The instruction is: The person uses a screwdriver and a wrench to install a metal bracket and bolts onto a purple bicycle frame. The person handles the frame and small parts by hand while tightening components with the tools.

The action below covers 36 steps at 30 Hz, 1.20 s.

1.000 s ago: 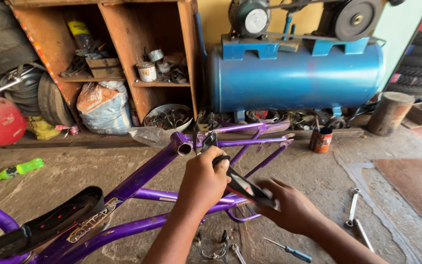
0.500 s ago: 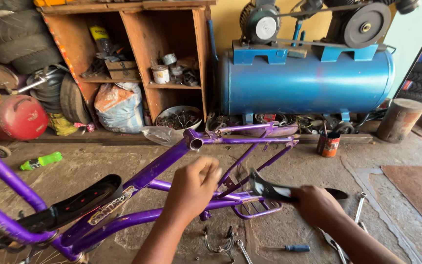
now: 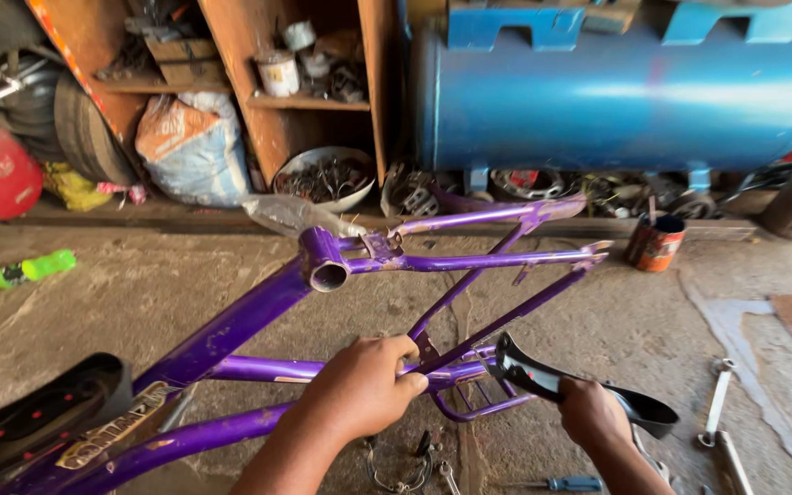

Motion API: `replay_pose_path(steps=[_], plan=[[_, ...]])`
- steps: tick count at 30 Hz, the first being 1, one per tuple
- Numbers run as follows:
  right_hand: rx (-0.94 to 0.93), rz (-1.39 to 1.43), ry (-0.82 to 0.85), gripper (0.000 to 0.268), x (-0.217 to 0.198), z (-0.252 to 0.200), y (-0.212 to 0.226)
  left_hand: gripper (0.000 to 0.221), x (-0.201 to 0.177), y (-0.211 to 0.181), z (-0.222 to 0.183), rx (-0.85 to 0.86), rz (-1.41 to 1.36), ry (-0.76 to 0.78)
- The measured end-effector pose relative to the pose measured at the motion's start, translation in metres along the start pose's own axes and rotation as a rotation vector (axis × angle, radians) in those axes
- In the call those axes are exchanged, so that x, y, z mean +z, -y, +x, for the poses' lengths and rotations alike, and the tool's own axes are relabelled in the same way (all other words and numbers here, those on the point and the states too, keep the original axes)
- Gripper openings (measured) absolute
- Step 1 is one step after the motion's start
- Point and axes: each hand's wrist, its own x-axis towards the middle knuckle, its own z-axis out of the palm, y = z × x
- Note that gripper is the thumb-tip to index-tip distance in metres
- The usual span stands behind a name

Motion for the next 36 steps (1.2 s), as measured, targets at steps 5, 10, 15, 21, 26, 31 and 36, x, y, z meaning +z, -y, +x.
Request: replay_pose_path(steps=[5,10,15,21,26,31,36], plan=[[-0.034,0.12,0.008,0.019,0.024,0.04,0.023,0.039,0.017,0.025,0.029,-0.079,0.037,0.024],[-0.132,0.13,-0.046,0.017,0.044,0.056,0.034,0.041,0.029,0.032,0.033,-0.188,0.113,0.109],[-0.207,0.204,-0.087,0.016,0.057,0.061,0.043,0.041,0.031,0.03,0.031,-0.195,0.128,0.107],[-0.177,0.279,-0.092,0.013,0.057,0.062,0.047,0.037,0.032,0.012,0.029,-0.211,0.136,0.151],[-0.089,0.32,-0.023,0.018,0.049,0.061,0.052,0.037,0.026,0.0,0.022,-0.198,0.142,0.169],[-0.173,0.332,-0.064,0.02,0.042,0.065,0.056,0.036,0.024,0.003,0.017,-0.188,0.137,0.151],[-0.147,0.343,-0.031,0.02,0.056,0.065,0.055,0.041,0.046,0.021,0.037,-0.177,0.101,0.16]])
